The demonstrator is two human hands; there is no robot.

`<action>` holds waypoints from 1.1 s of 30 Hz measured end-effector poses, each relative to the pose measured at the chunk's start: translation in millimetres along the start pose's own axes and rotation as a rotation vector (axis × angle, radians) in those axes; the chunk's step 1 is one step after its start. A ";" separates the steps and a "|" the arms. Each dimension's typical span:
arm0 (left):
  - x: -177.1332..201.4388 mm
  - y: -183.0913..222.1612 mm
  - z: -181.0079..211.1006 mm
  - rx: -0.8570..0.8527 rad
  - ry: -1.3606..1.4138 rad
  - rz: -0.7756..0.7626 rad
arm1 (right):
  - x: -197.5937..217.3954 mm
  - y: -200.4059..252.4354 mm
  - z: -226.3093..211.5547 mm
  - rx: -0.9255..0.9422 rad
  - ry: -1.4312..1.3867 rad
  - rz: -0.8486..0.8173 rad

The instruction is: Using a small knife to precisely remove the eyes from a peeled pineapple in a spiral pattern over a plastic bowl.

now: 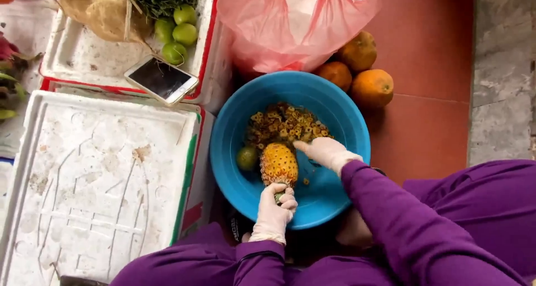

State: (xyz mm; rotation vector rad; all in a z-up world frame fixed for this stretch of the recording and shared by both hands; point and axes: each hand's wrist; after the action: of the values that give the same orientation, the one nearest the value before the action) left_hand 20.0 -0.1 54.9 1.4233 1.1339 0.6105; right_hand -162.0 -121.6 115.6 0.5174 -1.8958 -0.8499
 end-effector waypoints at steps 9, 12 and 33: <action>-32.4 61.7 -7.7 -0.332 -0.543 0.101 | 8.0 57.5 28.4 -0.014 -0.057 -0.057; -21.2 32.1 -8.0 -0.460 -0.826 0.144 | 12.2 104.6 15.7 0.002 0.132 -0.042; -19.5 19.1 -18.4 -0.602 -0.984 0.292 | -28.1 55.6 -7.7 0.039 0.228 -0.014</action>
State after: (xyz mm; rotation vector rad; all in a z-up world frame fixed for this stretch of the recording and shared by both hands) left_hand 1.8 -6.8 81.4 1.1170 -0.0477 0.3179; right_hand -142.3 -68.4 142.5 0.6251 -1.7047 -0.7314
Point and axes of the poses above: each hand's wrist, its own y-axis away from the middle knuckle, its own x-axis out of the back of the hand, z = x × y, and after that the axes turned 3 degrees about z, right-handed
